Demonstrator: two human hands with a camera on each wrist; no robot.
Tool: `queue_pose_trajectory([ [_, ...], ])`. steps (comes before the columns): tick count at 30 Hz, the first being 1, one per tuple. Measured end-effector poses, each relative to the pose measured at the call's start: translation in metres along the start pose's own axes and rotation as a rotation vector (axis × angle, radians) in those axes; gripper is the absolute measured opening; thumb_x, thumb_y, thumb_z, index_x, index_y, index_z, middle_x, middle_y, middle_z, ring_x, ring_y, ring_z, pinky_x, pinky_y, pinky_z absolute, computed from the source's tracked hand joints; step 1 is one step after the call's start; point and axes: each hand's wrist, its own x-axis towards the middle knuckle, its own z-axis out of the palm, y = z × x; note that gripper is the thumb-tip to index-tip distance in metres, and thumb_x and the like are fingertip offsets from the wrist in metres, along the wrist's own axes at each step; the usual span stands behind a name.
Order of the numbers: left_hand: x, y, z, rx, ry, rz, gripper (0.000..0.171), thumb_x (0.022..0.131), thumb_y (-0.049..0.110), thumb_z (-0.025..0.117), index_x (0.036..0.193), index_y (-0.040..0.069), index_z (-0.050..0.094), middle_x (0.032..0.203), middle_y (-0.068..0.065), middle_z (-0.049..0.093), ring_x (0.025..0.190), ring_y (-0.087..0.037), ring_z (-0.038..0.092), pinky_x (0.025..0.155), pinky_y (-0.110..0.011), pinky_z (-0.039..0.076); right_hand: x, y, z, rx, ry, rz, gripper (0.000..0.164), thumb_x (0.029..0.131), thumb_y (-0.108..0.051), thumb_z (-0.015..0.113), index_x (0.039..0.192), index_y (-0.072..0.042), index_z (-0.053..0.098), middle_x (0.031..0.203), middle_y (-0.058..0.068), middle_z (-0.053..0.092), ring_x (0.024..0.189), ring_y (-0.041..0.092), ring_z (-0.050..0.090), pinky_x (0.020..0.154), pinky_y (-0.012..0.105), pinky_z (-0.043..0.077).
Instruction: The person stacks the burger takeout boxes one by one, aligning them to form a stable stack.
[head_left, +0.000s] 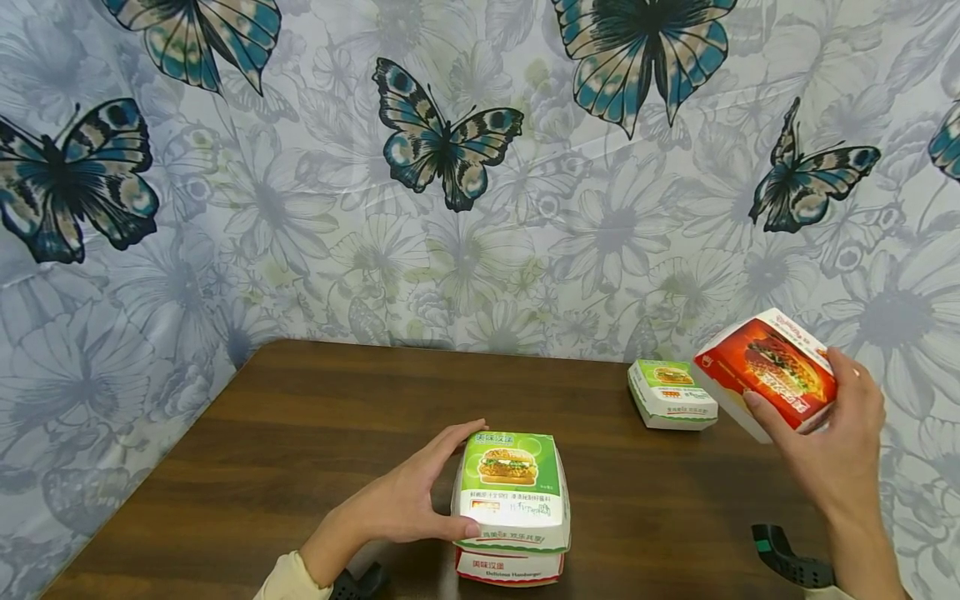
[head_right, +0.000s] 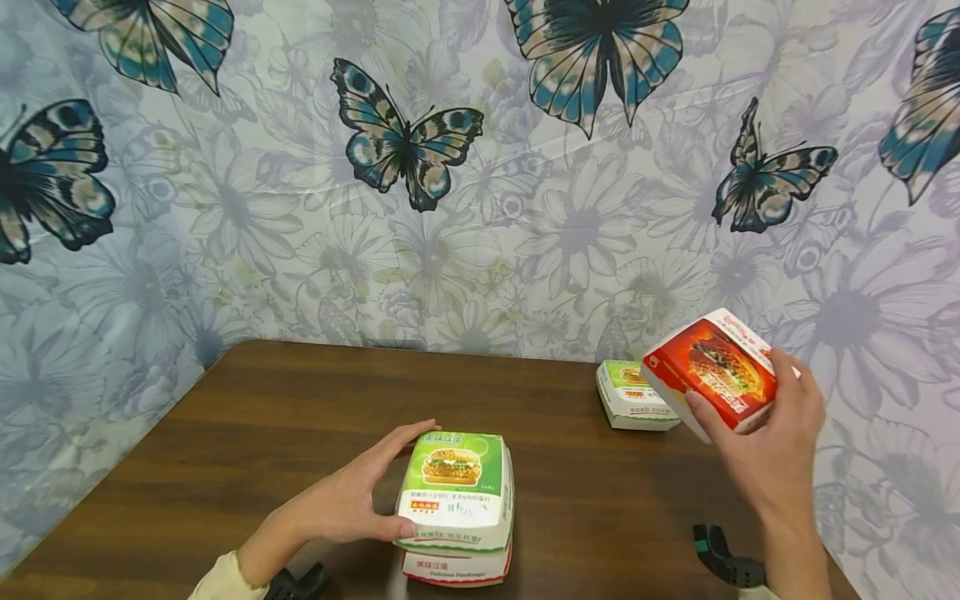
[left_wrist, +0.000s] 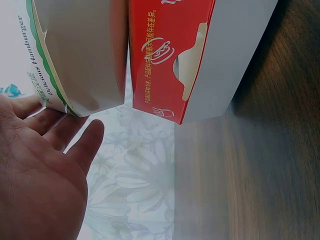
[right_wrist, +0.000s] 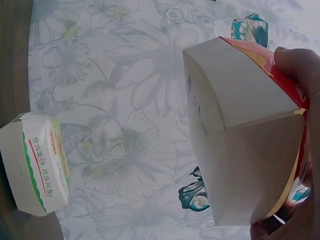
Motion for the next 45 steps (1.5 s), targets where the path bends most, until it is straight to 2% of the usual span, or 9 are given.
queue_pose_trajectory([
  [8,0.000,0.002,0.000,0.008,0.001,-0.009,0.104,0.081,0.044,0.086,0.160,0.045,0.018,0.165,0.002,0.031,0.145,-0.016,0.039,0.114,-0.062,0.038,-0.002,-0.006,-0.002,0.000,0.015,-0.030,0.091,0.081,-0.018,0.080,0.161,-0.019,0.036,0.161,0.017,0.034,0.145,0.034,0.028,0.120,0.044,0.022],
  [10,0.000,0.002,0.000,0.012,0.001,-0.009,0.104,0.081,0.045,0.086,0.160,0.046,0.018,0.165,0.001,0.032,0.144,-0.016,0.039,0.114,-0.061,0.039,-0.003,-0.008,-0.002,0.009,0.017,-0.037,0.091,0.081,-0.018,0.080,0.161,-0.019,0.037,0.161,0.017,0.034,0.145,0.034,0.029,0.121,0.045,0.022],
  [17,-0.001,0.001,0.000,0.019,0.007,0.004,0.104,0.081,0.044,0.085,0.161,0.045,0.018,0.163,0.008,0.032,0.144,-0.016,0.040,0.114,-0.060,0.039,-0.005,-0.014,-0.003,0.027,0.045,-0.070,0.089,0.080,-0.016,0.080,0.159,-0.023,0.040,0.160,0.012,0.038,0.143,0.026,0.032,0.111,0.020,0.020],
  [20,-0.001,0.002,0.000,0.015,0.006,-0.002,0.103,0.081,0.044,0.085,0.160,0.045,0.018,0.163,0.009,0.031,0.144,-0.016,0.039,0.114,-0.061,0.039,-0.006,-0.017,-0.003,0.036,0.048,-0.088,0.090,0.079,-0.014,0.080,0.159,-0.022,0.041,0.160,0.012,0.039,0.143,0.024,0.033,0.111,0.018,0.019],
  [26,-0.001,0.004,-0.001,0.007,0.002,-0.011,0.103,0.081,0.044,0.085,0.160,0.045,0.019,0.165,0.003,0.031,0.144,-0.016,0.039,0.114,-0.062,0.039,-0.007,-0.024,-0.006,0.041,0.050,-0.115,0.091,0.078,-0.012,0.081,0.159,-0.022,0.041,0.161,0.009,0.039,0.146,0.017,0.032,0.112,0.016,0.019],
  [28,-0.001,0.004,-0.001,0.011,0.002,-0.009,0.103,0.081,0.044,0.086,0.160,0.046,0.019,0.164,0.005,0.031,0.144,-0.016,0.039,0.114,-0.061,0.039,-0.008,-0.025,-0.007,0.044,0.045,-0.116,0.091,0.078,-0.012,0.081,0.159,-0.022,0.041,0.161,0.009,0.038,0.147,0.017,0.031,0.118,0.021,0.020],
  [31,-0.001,0.003,-0.001,0.013,0.002,-0.007,0.104,0.081,0.043,0.086,0.160,0.046,0.019,0.164,0.008,0.031,0.145,-0.016,0.039,0.114,-0.062,0.038,-0.009,-0.028,-0.007,0.037,0.040,-0.117,0.091,0.078,-0.013,0.081,0.159,-0.023,0.040,0.162,0.008,0.038,0.148,0.018,0.030,0.119,0.023,0.019],
  [35,-0.001,0.003,0.000,0.014,0.004,-0.007,0.103,0.081,0.044,0.085,0.160,0.046,0.019,0.163,0.011,0.030,0.144,-0.016,0.039,0.114,-0.062,0.039,-0.010,-0.031,-0.007,0.026,0.037,-0.125,0.093,0.077,-0.013,0.081,0.159,-0.026,0.040,0.162,0.006,0.038,0.148,0.015,0.030,0.113,0.015,0.019],
  [45,-0.001,0.001,0.000,0.015,0.007,0.003,0.103,0.081,0.044,0.085,0.160,0.046,0.019,0.163,0.014,0.029,0.146,-0.016,0.038,0.114,-0.062,0.038,-0.014,-0.041,-0.008,0.040,0.007,-0.158,0.095,0.075,-0.008,0.082,0.158,-0.026,0.042,0.161,0.005,0.039,0.145,0.008,0.032,0.107,0.009,0.022],
])
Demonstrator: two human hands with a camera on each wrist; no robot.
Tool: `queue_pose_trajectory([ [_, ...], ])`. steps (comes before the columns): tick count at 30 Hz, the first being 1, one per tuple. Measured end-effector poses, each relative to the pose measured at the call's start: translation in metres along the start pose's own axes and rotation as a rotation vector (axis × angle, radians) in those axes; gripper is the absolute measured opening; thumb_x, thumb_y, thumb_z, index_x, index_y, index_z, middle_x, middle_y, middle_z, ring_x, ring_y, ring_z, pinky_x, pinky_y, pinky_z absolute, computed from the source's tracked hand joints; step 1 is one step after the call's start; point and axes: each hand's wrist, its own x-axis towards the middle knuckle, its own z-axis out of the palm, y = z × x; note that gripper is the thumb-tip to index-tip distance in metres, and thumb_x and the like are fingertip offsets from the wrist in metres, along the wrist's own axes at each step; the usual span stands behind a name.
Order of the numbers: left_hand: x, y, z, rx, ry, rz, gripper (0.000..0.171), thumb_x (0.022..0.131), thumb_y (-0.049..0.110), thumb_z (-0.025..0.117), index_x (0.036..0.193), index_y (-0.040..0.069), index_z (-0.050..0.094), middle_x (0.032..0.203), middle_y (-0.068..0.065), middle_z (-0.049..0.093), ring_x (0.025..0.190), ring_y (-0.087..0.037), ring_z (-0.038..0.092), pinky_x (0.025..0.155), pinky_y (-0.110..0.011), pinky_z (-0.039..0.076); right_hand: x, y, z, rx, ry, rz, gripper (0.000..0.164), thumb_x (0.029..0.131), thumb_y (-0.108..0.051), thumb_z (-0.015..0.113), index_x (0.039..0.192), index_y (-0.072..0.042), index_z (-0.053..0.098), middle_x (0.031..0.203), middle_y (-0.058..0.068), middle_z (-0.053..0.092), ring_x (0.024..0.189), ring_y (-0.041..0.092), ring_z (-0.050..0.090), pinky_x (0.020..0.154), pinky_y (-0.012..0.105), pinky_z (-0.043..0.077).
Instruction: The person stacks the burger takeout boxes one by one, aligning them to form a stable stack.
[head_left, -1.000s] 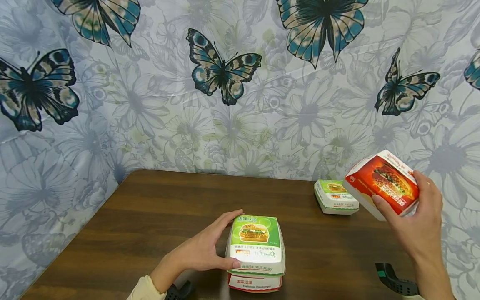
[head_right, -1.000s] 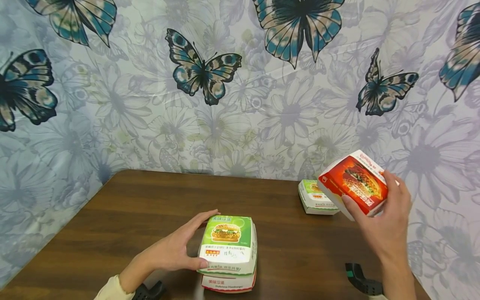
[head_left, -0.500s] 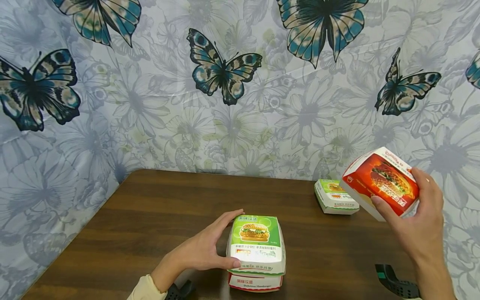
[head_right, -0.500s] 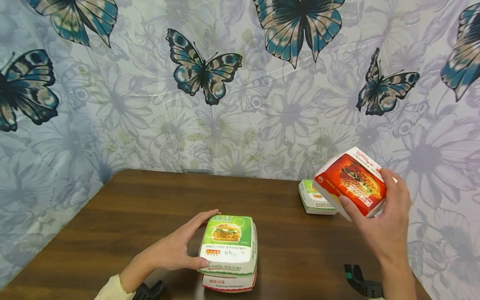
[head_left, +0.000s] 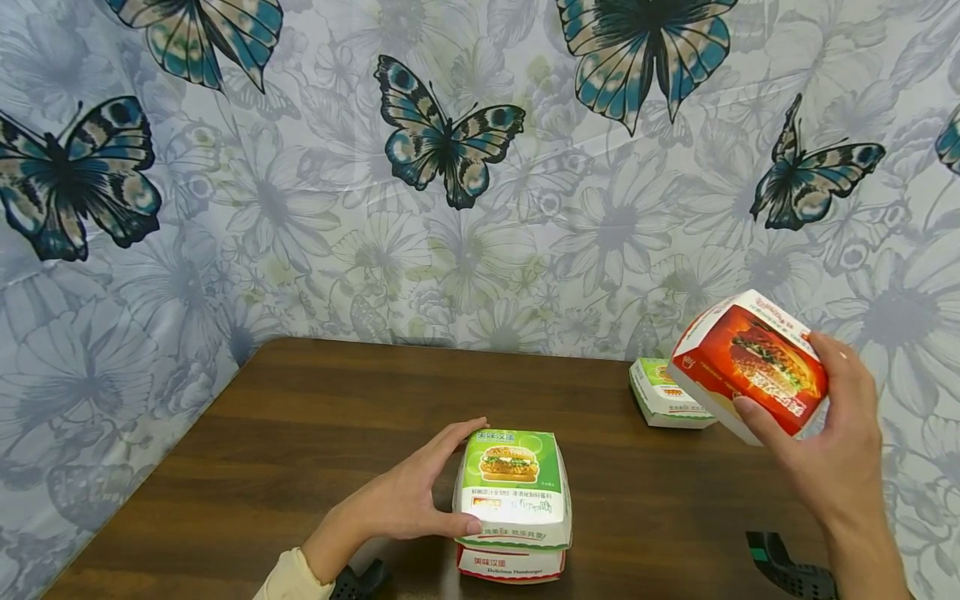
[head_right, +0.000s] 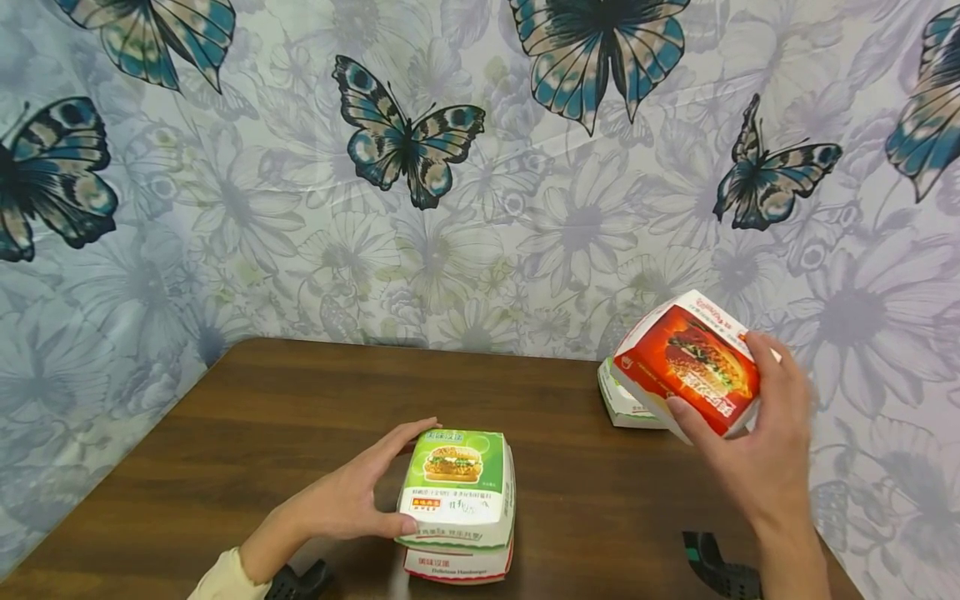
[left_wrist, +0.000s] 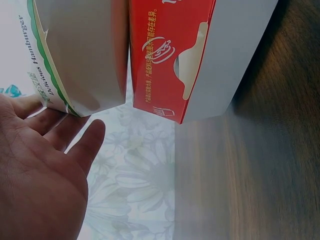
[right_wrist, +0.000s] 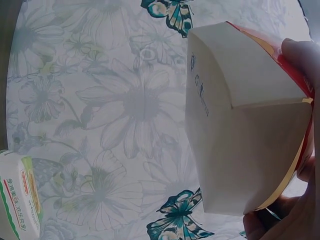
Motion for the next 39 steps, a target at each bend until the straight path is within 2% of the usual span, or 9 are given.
queue_pose_trajectory([
  [7,0.000,-0.001,0.000,-0.003,-0.001,0.000,0.104,0.081,0.043,0.085,0.160,0.046,0.018,0.164,0.011,0.030,0.145,-0.016,0.039,0.114,-0.062,0.038,0.000,-0.003,0.004,0.027,-0.024,-0.099,0.099,0.068,-0.004,0.084,0.157,-0.021,0.044,0.157,0.011,0.044,0.139,0.000,0.033,0.106,0.008,0.022],
  [15,0.000,-0.001,-0.001,-0.008,-0.003,-0.014,0.104,0.081,0.044,0.086,0.160,0.047,0.018,0.162,0.015,0.030,0.144,-0.015,0.040,0.114,-0.062,0.039,-0.003,-0.009,0.008,0.017,-0.079,-0.092,0.101,0.069,-0.007,0.086,0.159,-0.022,0.041,0.160,0.012,0.041,0.145,0.007,0.031,0.107,0.007,0.019],
  [22,0.001,0.000,-0.001,-0.005,-0.004,-0.011,0.103,0.082,0.044,0.085,0.160,0.047,0.018,0.164,0.013,0.029,0.144,-0.016,0.039,0.114,-0.062,0.038,-0.005,-0.013,0.009,0.049,-0.113,-0.117,0.101,0.069,-0.006,0.086,0.159,-0.024,0.042,0.162,0.006,0.040,0.143,-0.004,0.029,0.107,0.007,0.021],
  [27,0.001,0.000,0.000,-0.003,0.000,-0.014,0.103,0.081,0.044,0.085,0.160,0.047,0.018,0.163,0.014,0.030,0.144,-0.016,0.039,0.114,-0.062,0.038,-0.007,-0.017,0.012,0.076,-0.152,-0.159,0.103,0.067,-0.006,0.088,0.158,-0.023,0.043,0.161,0.010,0.040,0.142,0.000,0.032,0.106,0.007,0.021],
  [32,0.000,0.000,0.000,-0.007,0.001,-0.018,0.103,0.081,0.044,0.085,0.160,0.046,0.019,0.163,0.013,0.030,0.143,-0.015,0.040,0.114,-0.061,0.038,-0.008,-0.021,0.017,0.123,-0.163,-0.204,0.104,0.062,-0.004,0.089,0.156,-0.018,0.047,0.156,0.015,0.044,0.138,-0.003,0.033,0.104,0.008,0.024],
  [39,0.001,0.000,0.000,-0.003,0.001,-0.011,0.103,0.081,0.044,0.085,0.160,0.046,0.018,0.162,0.011,0.032,0.142,-0.015,0.041,0.114,-0.060,0.039,-0.013,-0.028,0.023,0.143,-0.198,-0.229,0.106,0.059,-0.002,0.088,0.155,-0.018,0.047,0.157,0.013,0.045,0.134,-0.004,0.035,0.101,0.008,0.026],
])
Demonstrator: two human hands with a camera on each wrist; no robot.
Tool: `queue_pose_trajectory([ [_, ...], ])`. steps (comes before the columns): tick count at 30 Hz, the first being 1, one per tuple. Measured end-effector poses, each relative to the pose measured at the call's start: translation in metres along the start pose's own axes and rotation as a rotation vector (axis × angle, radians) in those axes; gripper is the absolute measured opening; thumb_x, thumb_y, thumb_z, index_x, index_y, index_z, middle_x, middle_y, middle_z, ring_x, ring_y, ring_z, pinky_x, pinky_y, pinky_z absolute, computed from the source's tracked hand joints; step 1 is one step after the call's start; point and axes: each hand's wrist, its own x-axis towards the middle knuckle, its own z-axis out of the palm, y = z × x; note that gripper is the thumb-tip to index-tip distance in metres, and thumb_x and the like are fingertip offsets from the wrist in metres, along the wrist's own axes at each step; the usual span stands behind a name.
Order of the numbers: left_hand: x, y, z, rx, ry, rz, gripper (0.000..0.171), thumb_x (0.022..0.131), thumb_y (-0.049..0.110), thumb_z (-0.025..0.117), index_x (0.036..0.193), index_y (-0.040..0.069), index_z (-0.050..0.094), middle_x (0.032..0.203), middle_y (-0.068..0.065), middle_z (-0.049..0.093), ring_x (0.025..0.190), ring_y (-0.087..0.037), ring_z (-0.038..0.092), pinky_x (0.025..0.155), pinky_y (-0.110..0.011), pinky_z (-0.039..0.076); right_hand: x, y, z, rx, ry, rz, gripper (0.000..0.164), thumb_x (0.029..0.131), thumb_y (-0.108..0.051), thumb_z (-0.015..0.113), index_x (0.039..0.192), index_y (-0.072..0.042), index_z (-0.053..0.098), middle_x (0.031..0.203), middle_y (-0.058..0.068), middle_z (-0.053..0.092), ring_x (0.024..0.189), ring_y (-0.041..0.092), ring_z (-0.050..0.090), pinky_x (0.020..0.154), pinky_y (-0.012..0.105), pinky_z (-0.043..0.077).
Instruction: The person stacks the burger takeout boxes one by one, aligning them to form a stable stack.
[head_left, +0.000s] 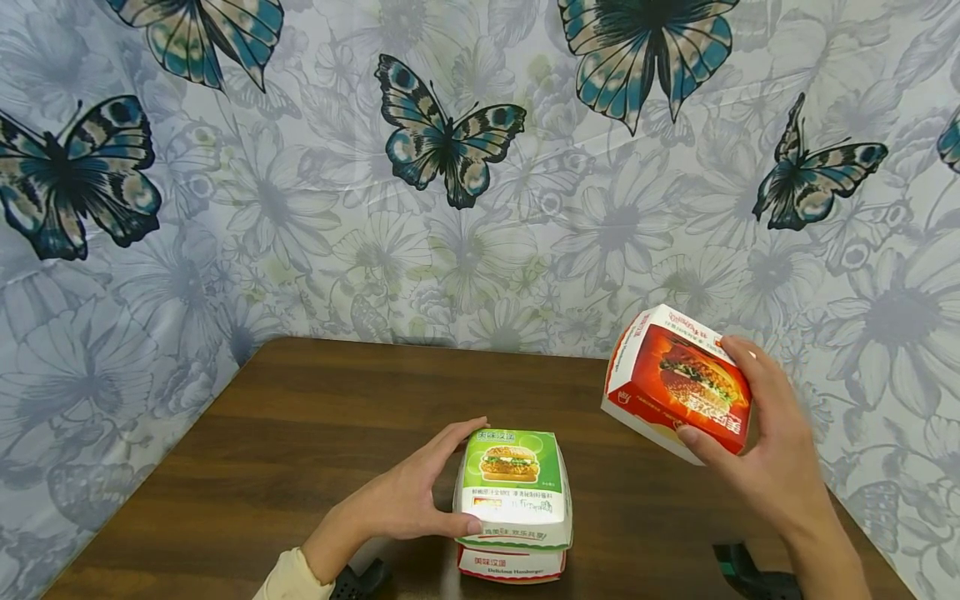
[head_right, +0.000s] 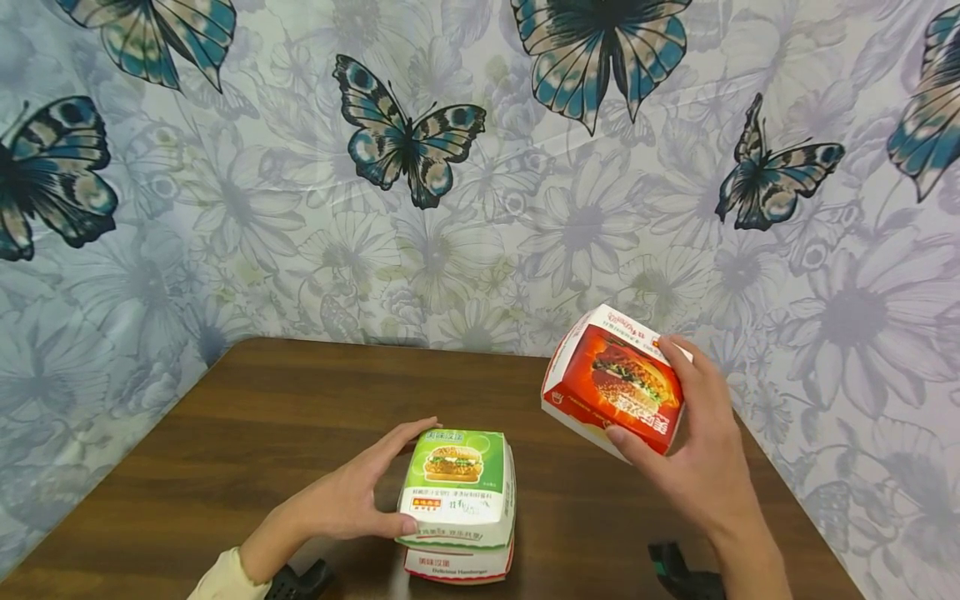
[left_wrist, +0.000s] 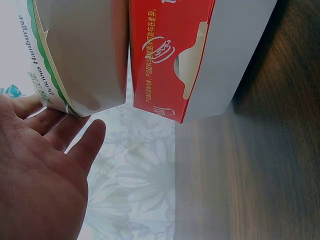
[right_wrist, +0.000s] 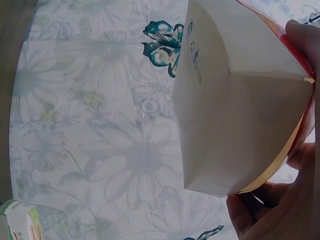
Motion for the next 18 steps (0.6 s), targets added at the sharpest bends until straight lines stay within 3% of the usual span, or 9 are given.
queue_pose_trajectory([
  [12,0.000,0.001,0.000,0.003,-0.004,-0.007,0.102,0.082,0.045,0.084,0.160,0.047,0.018,0.163,0.012,0.030,0.143,-0.015,0.039,0.114,-0.060,0.039,-0.003,-0.014,0.013,0.058,-0.085,-0.037,0.108,0.061,-0.002,0.090,0.157,-0.018,0.044,0.157,0.008,0.044,0.131,0.000,0.038,0.098,0.005,0.032],
  [18,0.000,0.000,0.001,0.013,0.005,0.009,0.104,0.081,0.045,0.085,0.160,0.046,0.018,0.163,0.015,0.029,0.145,-0.015,0.038,0.114,-0.060,0.039,-0.005,-0.020,0.020,0.078,-0.117,-0.034,0.109,0.063,-0.005,0.091,0.159,-0.020,0.042,0.162,0.005,0.039,0.138,0.002,0.035,0.099,0.004,0.032],
])
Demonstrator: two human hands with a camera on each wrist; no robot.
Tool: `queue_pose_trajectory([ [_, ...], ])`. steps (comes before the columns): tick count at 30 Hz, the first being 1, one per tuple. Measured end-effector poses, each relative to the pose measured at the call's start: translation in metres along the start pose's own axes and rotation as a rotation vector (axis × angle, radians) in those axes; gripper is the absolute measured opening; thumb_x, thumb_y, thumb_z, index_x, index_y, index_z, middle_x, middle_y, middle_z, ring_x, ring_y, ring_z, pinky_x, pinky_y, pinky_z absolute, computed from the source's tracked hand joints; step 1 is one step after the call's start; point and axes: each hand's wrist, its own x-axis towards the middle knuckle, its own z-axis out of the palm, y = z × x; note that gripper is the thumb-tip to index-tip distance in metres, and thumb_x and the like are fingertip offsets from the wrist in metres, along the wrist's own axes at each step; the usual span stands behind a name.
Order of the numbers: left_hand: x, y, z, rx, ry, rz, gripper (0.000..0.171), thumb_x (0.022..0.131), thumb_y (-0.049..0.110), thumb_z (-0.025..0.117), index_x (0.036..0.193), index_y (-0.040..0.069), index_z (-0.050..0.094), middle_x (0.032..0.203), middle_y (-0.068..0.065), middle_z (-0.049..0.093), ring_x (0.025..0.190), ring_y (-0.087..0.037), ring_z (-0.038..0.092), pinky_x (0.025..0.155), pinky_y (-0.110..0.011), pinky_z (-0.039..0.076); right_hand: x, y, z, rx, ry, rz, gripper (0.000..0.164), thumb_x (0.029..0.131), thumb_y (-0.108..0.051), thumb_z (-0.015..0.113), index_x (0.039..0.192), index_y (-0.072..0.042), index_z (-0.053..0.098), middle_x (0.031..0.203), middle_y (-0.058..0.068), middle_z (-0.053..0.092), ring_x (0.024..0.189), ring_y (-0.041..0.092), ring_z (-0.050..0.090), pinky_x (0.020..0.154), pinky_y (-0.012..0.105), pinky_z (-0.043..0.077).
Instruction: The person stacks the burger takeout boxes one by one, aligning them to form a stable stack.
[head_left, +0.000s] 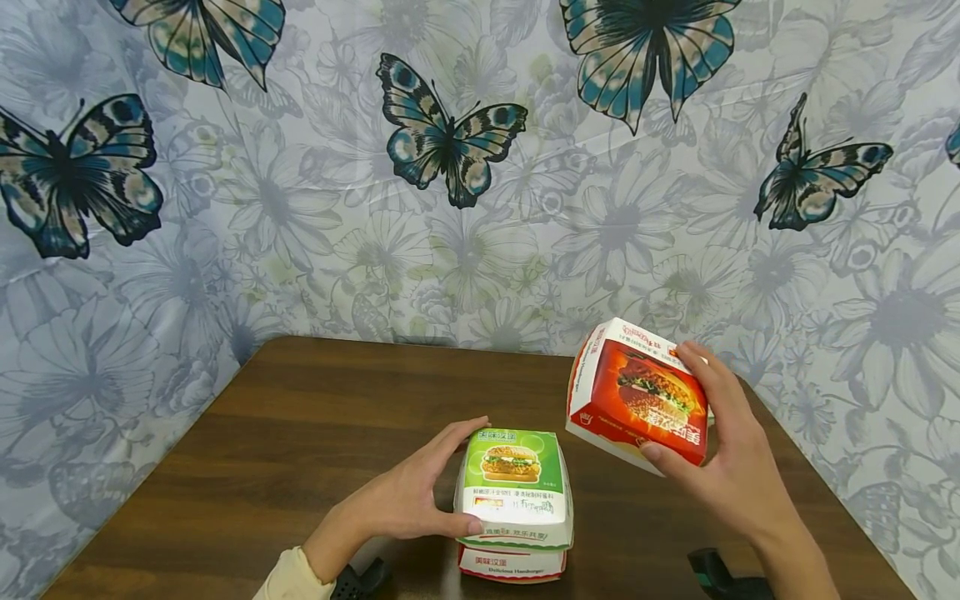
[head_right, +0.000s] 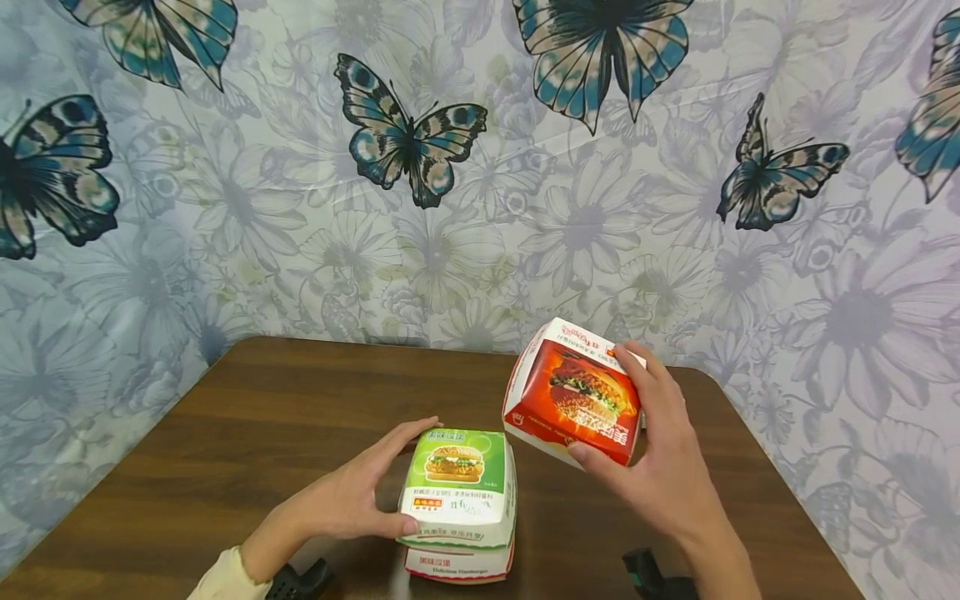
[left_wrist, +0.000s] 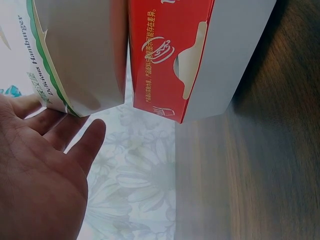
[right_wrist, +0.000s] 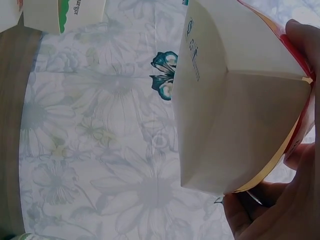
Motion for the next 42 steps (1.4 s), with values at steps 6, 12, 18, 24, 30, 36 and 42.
queue_pose_trajectory([
  [6,0.000,-0.001,0.000,0.016,0.004,0.011,0.106,0.079,0.047,0.087,0.160,0.046,0.018,0.165,0.009,0.030,0.145,-0.015,0.039,0.115,-0.059,0.039,0.000,-0.003,0.008,0.035,-0.010,-0.032,0.110,0.061,-0.005,0.092,0.158,-0.016,0.042,0.163,0.003,0.037,0.144,0.006,0.034,0.101,0.005,0.033],
  [12,0.000,-0.002,0.000,0.017,0.000,0.009,0.107,0.079,0.047,0.087,0.160,0.046,0.017,0.164,0.008,0.030,0.143,-0.014,0.040,0.115,-0.058,0.039,-0.003,-0.009,0.019,0.043,-0.044,-0.041,0.109,0.062,-0.009,0.093,0.158,-0.018,0.042,0.164,0.002,0.036,0.145,0.008,0.033,0.098,0.004,0.034],
  [18,0.000,-0.002,0.000,0.020,0.002,0.012,0.106,0.080,0.047,0.086,0.160,0.046,0.017,0.164,0.013,0.029,0.145,-0.014,0.038,0.115,-0.056,0.039,-0.005,-0.017,0.029,0.049,-0.081,-0.035,0.107,0.064,-0.014,0.093,0.158,-0.021,0.042,0.165,0.000,0.035,0.147,0.015,0.033,0.105,0.005,0.029],
  [24,0.000,-0.003,-0.001,0.020,-0.005,0.011,0.105,0.080,0.049,0.085,0.160,0.047,0.017,0.162,0.018,0.029,0.144,-0.014,0.038,0.117,-0.055,0.039,-0.007,-0.021,0.039,0.069,-0.115,-0.027,0.103,0.067,-0.016,0.093,0.156,-0.023,0.042,0.165,-0.001,0.033,0.148,0.022,0.034,0.108,0.008,0.027],
  [30,0.000,-0.004,-0.002,0.001,-0.017,0.002,0.104,0.081,0.050,0.084,0.160,0.044,0.017,0.160,0.016,0.032,0.142,-0.014,0.039,0.117,-0.055,0.039,-0.010,-0.026,0.049,0.071,-0.160,0.005,0.102,0.069,-0.018,0.093,0.156,-0.024,0.041,0.166,-0.001,0.031,0.151,0.022,0.031,0.113,0.011,0.026],
  [36,0.002,-0.005,-0.002,0.003,-0.016,0.022,0.105,0.081,0.050,0.084,0.160,0.043,0.017,0.155,0.016,0.036,0.139,-0.014,0.044,0.115,-0.054,0.041,-0.014,-0.033,0.059,0.096,-0.206,0.010,0.102,0.070,-0.022,0.094,0.157,-0.026,0.040,0.167,-0.003,0.029,0.149,0.019,0.033,0.112,0.012,0.029],
  [42,0.001,-0.006,-0.003,-0.022,-0.018,0.020,0.103,0.081,0.046,0.086,0.159,0.045,0.019,0.154,0.019,0.037,0.139,-0.013,0.044,0.115,-0.053,0.041,-0.015,-0.036,0.065,0.118,-0.215,-0.004,0.102,0.071,-0.023,0.094,0.157,-0.026,0.040,0.168,-0.003,0.027,0.150,0.019,0.033,0.114,0.014,0.030],
])
